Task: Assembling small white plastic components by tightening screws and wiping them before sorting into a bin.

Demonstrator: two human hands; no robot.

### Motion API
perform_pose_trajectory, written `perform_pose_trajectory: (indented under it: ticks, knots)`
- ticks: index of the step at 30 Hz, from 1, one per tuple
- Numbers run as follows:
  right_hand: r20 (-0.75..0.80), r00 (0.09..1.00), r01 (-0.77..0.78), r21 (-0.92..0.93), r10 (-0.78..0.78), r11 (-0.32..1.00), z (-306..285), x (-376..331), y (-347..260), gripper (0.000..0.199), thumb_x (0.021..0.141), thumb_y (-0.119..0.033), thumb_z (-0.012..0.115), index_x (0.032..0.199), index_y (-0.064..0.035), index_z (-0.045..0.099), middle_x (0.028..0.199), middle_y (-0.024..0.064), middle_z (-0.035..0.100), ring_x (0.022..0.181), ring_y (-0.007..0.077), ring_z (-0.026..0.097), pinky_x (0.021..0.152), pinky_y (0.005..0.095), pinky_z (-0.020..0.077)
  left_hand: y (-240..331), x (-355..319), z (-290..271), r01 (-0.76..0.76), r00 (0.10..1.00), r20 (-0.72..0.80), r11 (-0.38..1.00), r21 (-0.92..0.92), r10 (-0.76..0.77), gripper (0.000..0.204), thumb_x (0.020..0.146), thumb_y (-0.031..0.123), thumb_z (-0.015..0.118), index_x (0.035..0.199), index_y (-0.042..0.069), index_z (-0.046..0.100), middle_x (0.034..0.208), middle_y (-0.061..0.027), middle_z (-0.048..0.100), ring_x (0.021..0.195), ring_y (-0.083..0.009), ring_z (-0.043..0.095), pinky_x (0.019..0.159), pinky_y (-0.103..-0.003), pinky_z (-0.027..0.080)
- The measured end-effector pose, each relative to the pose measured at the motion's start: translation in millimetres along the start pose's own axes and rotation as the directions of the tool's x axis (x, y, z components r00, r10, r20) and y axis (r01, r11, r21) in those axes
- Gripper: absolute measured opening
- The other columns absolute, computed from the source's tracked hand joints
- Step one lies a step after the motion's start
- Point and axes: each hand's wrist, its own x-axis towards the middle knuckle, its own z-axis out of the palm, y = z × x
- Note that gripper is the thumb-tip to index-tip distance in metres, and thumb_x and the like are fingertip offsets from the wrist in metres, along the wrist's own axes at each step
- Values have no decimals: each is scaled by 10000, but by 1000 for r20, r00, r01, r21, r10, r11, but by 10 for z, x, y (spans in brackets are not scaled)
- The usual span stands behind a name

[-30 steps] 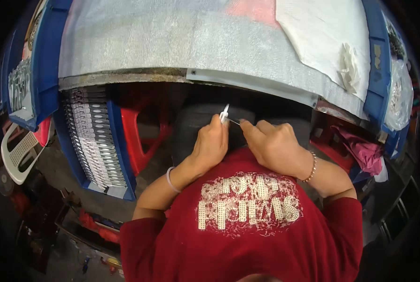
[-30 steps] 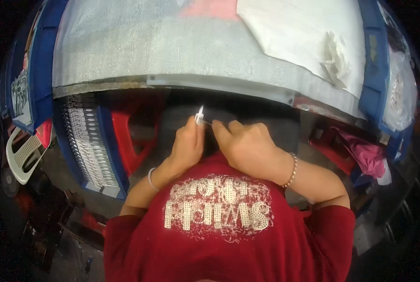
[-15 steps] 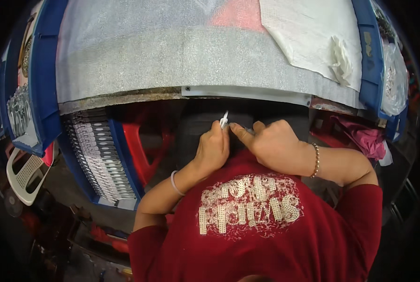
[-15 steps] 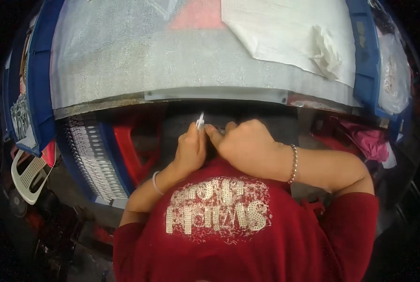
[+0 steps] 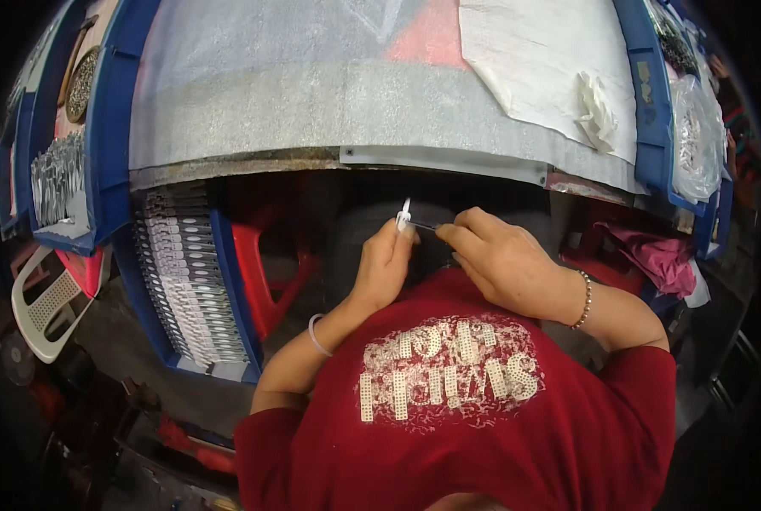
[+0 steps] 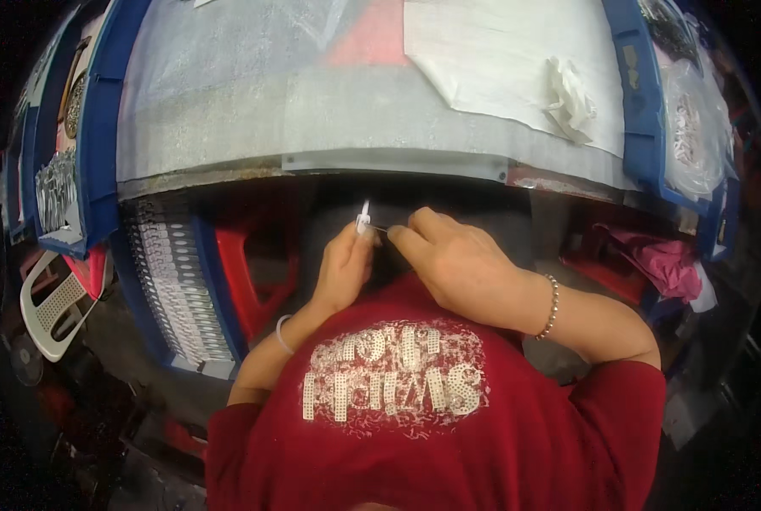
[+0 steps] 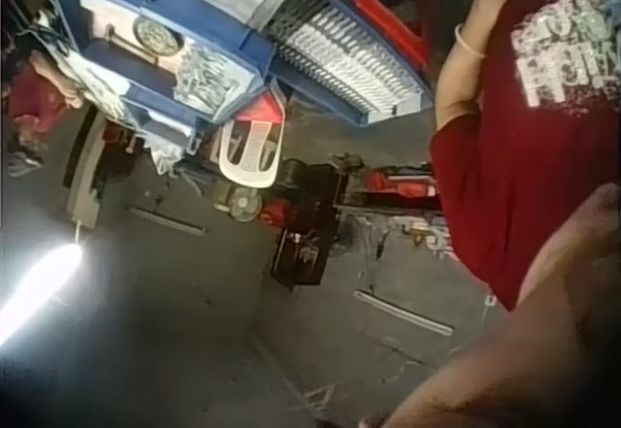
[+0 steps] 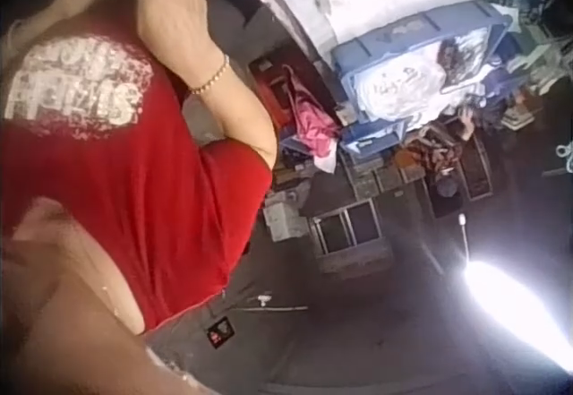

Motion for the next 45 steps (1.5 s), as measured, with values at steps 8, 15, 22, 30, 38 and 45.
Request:
perform_pose_trajectory:
  ticks: [8, 15, 22, 30, 38, 45]
  knots:
    - [-130, 974, 168, -129, -185, 977, 92, -42, 54, 376, 795, 8, 620, 1169, 27, 587, 1055, 188, 568, 876, 334, 621, 745, 378, 528, 75, -39, -29, 227, 974, 96, 921, -317, -207, 240, 1017, 213, 471, 882, 28, 543, 629, 38, 449, 502, -30, 394, 432, -207, 314]
    - [-133, 974, 167, -129, -184, 978, 98, -32, 90, 386, 790, 24, 613, 1175, 27, 584, 1070, 191, 567, 865, 338, 623, 742, 386, 525, 52, -21, 14, 146, 989, 19, 977, -157, -145, 243, 1008, 203, 483, 877, 8, 548, 618, -1, 485, 532, -64, 448, 472, -258, 366]
    - [-130, 986, 87, -146, -106, 985, 206, 55, 120, 316, 799, -8, 613, 1114, 11, 610, 834, 129, 591, 667, 311, 625, 562, 369, 510, -28, 30, 88, -203, 971, -78, 953, 227, 226, 221, 994, 151, 466, 875, -26, 524, 659, -191, 573, 602, -348, 600, 540, -404, 439]
    - [-260, 965, 15, 176, 31, 984, 384, 206, 382, 331, 805, -144, 689, 1121, -53, 655, 828, 137, 657, 649, 350, 639, 622, 389, 535, -118, 96, 64, -263, 952, -56, 895, 361, 302, 163, 970, 101, 479, 881, -35, 477, 696, -266, 572, 693, -486, 581, 550, -509, 415]
    - [152, 949, 315, -518, -277, 795, 142, 264, 78, 456, 767, -111, 573, 1198, 31, 615, 682, 108, 592, 521, 190, 608, 402, 321, 477, -178, 81, 73, -265, 955, -62, 932, 247, 288, 142, 968, 72, 479, 870, -32, 481, 660, -246, 554, 618, -442, 586, 502, -460, 406]
    - [58, 997, -46, -27, 48, 999, 251, 314, 279, 367, 809, -89, 639, 1169, -20, 651, 836, 142, 682, 618, 274, 658, 581, 323, 528, -116, 107, 20, -242, 957, -61, 894, 377, 285, 154, 955, 73, 486, 857, -43, 463, 648, -287, 562, 638, -477, 593, 516, -508, 426]
